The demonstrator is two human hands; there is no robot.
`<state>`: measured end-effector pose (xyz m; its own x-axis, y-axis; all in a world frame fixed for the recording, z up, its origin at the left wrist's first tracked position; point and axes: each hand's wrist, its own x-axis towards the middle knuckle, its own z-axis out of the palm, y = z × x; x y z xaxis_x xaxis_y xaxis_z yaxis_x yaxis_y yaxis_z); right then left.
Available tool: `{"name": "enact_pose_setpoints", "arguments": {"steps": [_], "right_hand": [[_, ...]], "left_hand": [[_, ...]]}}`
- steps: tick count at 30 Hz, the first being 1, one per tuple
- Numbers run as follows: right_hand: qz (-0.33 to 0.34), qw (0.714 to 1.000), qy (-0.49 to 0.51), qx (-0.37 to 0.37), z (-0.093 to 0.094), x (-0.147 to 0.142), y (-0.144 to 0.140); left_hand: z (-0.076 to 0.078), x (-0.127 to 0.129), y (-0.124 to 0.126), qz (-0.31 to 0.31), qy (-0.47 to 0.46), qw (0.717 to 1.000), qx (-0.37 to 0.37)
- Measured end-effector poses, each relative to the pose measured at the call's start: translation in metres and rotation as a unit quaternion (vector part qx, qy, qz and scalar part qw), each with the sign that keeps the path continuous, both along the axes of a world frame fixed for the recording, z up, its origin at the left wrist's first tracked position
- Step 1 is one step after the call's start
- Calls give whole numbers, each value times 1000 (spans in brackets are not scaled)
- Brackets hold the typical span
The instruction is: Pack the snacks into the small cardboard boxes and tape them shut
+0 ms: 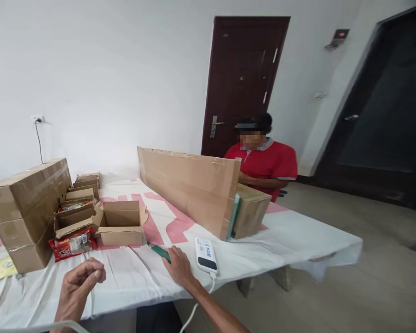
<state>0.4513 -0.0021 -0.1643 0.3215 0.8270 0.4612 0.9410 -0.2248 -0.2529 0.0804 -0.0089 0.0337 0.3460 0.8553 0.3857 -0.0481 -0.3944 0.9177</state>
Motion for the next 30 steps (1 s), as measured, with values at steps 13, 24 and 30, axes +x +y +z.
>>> {"name": "enact_pose_setpoints", "arguments": {"steps": [13,24,30], "right_hand": [[-11,1000,8,5,7,-2,6],[-5,1000,7,-1,10,-1,3],[9,1000,-2,-1,6,-2,-4]], "left_hand": [[15,25,-3,37,31,998,51],[17,18,-9,64,-18,994,84],[13,3,-21,80,13,993,86]]}}
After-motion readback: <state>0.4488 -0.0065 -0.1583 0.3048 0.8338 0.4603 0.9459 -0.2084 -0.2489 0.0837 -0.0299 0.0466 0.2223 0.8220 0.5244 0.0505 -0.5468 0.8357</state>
